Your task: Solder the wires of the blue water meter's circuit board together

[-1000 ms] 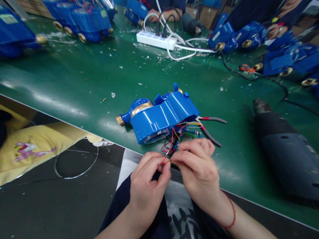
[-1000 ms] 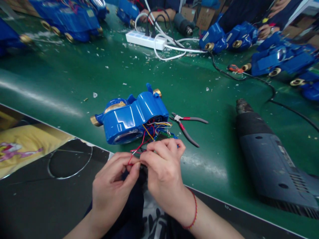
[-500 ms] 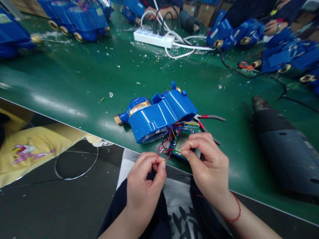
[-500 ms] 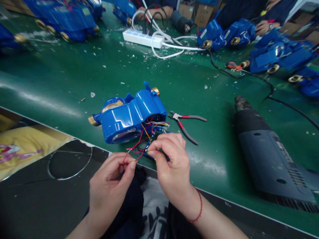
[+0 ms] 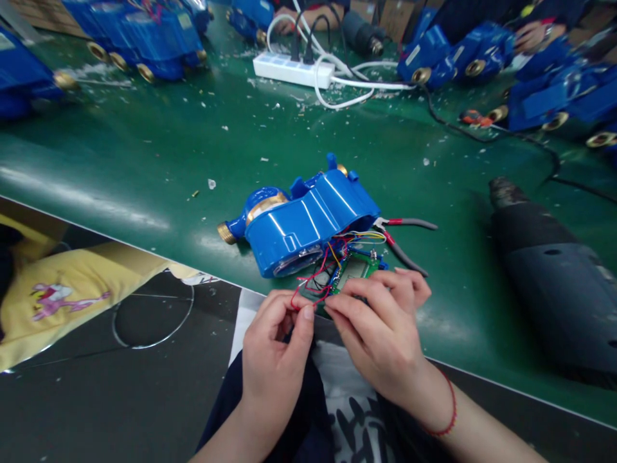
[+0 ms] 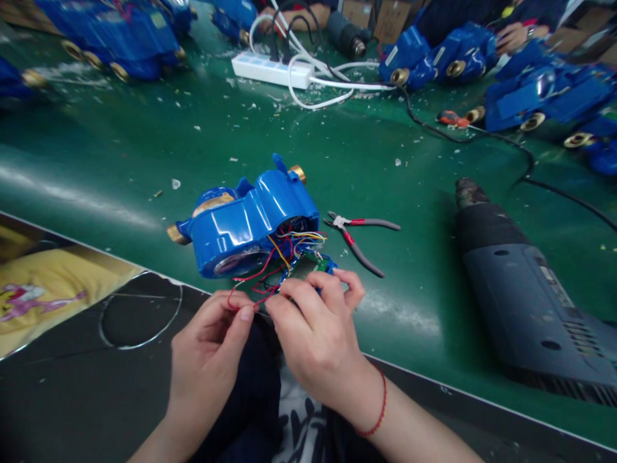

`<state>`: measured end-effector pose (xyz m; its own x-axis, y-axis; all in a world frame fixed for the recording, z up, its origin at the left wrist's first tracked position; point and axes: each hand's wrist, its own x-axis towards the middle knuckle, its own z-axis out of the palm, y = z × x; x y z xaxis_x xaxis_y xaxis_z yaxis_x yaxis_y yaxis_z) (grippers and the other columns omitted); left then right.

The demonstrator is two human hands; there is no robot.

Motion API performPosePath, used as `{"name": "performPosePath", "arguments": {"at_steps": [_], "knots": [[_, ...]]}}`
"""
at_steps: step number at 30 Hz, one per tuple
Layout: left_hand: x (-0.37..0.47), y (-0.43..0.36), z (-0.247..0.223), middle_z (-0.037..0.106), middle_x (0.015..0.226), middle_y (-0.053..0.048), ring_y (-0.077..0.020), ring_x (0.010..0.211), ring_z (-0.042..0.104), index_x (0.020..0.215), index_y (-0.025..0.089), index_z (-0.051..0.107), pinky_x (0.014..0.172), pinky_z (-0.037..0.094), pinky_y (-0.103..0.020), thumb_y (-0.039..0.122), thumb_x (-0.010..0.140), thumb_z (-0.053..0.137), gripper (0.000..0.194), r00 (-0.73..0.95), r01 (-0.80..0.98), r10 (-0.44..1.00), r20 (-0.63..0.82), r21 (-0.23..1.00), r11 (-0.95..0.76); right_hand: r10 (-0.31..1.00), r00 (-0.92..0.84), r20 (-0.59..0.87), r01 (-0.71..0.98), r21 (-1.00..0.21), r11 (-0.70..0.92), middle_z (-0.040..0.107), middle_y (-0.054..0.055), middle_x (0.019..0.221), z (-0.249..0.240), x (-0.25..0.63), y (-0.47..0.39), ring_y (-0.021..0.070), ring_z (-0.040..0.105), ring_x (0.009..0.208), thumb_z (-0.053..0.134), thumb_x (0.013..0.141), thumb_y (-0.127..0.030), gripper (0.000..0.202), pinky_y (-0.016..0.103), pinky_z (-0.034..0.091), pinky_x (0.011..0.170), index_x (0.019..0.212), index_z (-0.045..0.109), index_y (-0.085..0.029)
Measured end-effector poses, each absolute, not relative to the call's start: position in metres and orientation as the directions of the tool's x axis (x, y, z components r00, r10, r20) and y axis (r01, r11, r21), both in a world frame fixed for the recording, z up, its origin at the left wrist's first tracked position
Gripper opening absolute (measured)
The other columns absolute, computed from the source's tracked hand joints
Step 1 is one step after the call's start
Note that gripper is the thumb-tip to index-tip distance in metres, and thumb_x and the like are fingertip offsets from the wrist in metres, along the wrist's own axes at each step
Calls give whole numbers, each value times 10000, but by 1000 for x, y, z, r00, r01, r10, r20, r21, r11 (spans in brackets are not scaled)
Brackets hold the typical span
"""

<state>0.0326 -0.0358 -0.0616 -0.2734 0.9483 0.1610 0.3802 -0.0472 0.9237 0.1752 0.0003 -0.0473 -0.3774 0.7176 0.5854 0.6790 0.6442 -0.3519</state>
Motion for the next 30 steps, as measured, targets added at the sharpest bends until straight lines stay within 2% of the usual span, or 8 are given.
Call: {"name": "performPosePath", "arguments": {"at_steps": [5, 9, 12, 14, 20, 26, 30], "knots": [[32, -37, -60, 537, 760, -5, 12, 684, 524, 767, 92, 572, 624, 442, -36, 239, 896, 511, 205, -250, 390, 958, 139, 920, -31, 718, -397, 572, 677, -346, 649, 659, -13, 958, -49, 172, 3, 196, 469, 944, 629, 879, -182, 68, 435, 254, 928, 927, 655, -223], [32, -37, -61, 551, 795, -4, 17, 730, 537, 766, 97, 584, 646, 443, -23, 190, 879, 534, 154, -247, 467, 942, 229, 879, -91, 699, -420, 579, 630, -369, 684, 660, -12, 927, -48, 173, 8, 185, 476, 932, 615, 893, -182, 50, 435, 258, 927, 878, 657, -205], [32, -37, -61, 568, 891, 1, 17, 835, 562, 850, 125, 616, 690, 454, -13, 146, 855, 560, 60, -240, 504, 921, 308, 850, -153, 675, -446, 587, 610, -353, 710, 659, -8, 900, -46, 175, 11, 179, 474, 922, 614, 895, -180, 64, 432, 242, 938, 859, 663, -198], [32, -38, -62, 572, 949, -1, 9, 882, 572, 923, 145, 634, 718, 470, -24, 131, 843, 572, 103, -233, 505, 919, 319, 847, -166, 667, -461, 585, 598, -350, 721, 655, -7, 896, -45, 176, 12, 174, 470, 923, 613, 895, -175, 64, 426, 239, 947, 863, 663, -196], [34, -41, -63, 571, 895, 4, 19, 799, 561, 872, 134, 640, 701, 471, -38, 115, 829, 584, 73, -227, 517, 916, 331, 838, -175, 652, -477, 589, 591, -335, 734, 657, -12, 908, -46, 177, 11, 168, 469, 931, 623, 888, -177, 42, 428, 236, 962, 880, 658, -198], [36, -41, -64, 571, 853, -17, 5, 755, 558, 821, 109, 648, 653, 470, -50, 159, 839, 580, 86, -251, 485, 928, 274, 866, -124, 654, -428, 624, 615, -329, 716, 672, -24, 876, -49, 174, 7, 156, 493, 887, 606, 893, -175, 78, 432, 246, 963, 841, 658, -202], [37, -42, -65, 566, 860, -16, 1, 771, 563, 835, 122, 648, 657, 472, -50, 164, 840, 585, 76, -277, 410, 936, 219, 908, -91, 658, -436, 614, 627, -317, 711, 673, -30, 902, -52, 176, 6, 158, 493, 900, 601, 906, -196, 60, 434, 240, 967, 886, 655, -210]]}}
